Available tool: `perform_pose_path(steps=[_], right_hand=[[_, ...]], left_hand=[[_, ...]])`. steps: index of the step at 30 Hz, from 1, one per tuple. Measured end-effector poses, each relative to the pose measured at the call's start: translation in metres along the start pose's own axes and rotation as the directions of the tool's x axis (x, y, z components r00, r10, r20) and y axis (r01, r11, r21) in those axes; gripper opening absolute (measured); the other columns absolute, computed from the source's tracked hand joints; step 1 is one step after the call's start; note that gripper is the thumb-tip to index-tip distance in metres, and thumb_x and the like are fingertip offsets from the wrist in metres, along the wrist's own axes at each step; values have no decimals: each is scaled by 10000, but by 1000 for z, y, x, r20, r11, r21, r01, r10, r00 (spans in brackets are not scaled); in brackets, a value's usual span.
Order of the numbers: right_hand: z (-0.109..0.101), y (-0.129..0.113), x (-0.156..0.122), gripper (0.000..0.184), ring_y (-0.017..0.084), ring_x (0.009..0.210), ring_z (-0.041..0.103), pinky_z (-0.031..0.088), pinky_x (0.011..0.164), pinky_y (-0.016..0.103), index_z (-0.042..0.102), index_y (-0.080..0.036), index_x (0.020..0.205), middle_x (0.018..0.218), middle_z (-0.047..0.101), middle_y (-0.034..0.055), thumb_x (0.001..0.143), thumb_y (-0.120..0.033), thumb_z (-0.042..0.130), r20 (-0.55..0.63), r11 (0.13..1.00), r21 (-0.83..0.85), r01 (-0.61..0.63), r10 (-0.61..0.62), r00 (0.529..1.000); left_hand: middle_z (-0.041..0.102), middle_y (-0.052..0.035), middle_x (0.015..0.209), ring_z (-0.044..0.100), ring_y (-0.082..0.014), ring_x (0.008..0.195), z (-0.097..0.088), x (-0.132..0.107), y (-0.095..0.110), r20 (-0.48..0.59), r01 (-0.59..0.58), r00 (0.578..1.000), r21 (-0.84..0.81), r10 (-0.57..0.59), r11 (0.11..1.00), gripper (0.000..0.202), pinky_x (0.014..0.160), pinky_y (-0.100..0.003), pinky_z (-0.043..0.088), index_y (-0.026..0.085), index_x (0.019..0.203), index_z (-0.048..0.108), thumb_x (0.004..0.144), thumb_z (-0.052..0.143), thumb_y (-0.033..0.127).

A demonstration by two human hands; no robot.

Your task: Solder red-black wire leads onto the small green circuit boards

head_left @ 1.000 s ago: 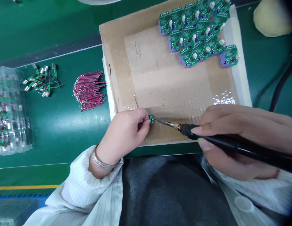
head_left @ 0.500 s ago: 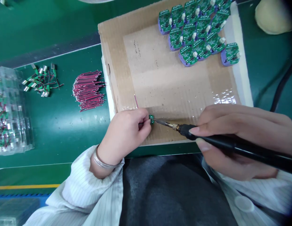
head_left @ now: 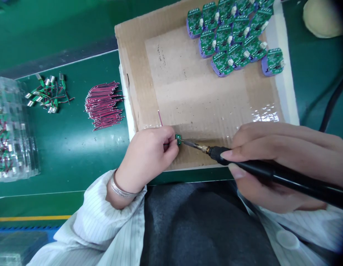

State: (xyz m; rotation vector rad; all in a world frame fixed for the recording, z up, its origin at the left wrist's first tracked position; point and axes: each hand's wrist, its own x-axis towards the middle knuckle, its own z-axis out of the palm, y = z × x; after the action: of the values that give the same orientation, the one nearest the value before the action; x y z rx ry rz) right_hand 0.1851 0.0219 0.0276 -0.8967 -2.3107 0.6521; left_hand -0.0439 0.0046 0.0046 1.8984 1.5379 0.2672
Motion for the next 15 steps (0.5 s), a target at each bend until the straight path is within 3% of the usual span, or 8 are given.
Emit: perform_pose_path(steps=[3,15], right_hand=[[-2,1,1,153,123,628,664,578,584,245,601,-229,866,716,656,12,741,-146,631,35,998,5,60,-60,998],[-8,7,-1,158,108,633,662,556,580,200,630,-199,849,688,687,64,723,-105,640,33,996,10,86,-87,996]], left_hand=[[459,49,544,393,-89,511,-1,1,0,8,2,1000,4,-2,1000,156,529,-240,261,168,646,542,801,541,150],[467,42,563,420,-97,518,-1,-1,1,30,-2,1000,51,0,999,171,527,-246,279,168,667,535,838,539,173]])
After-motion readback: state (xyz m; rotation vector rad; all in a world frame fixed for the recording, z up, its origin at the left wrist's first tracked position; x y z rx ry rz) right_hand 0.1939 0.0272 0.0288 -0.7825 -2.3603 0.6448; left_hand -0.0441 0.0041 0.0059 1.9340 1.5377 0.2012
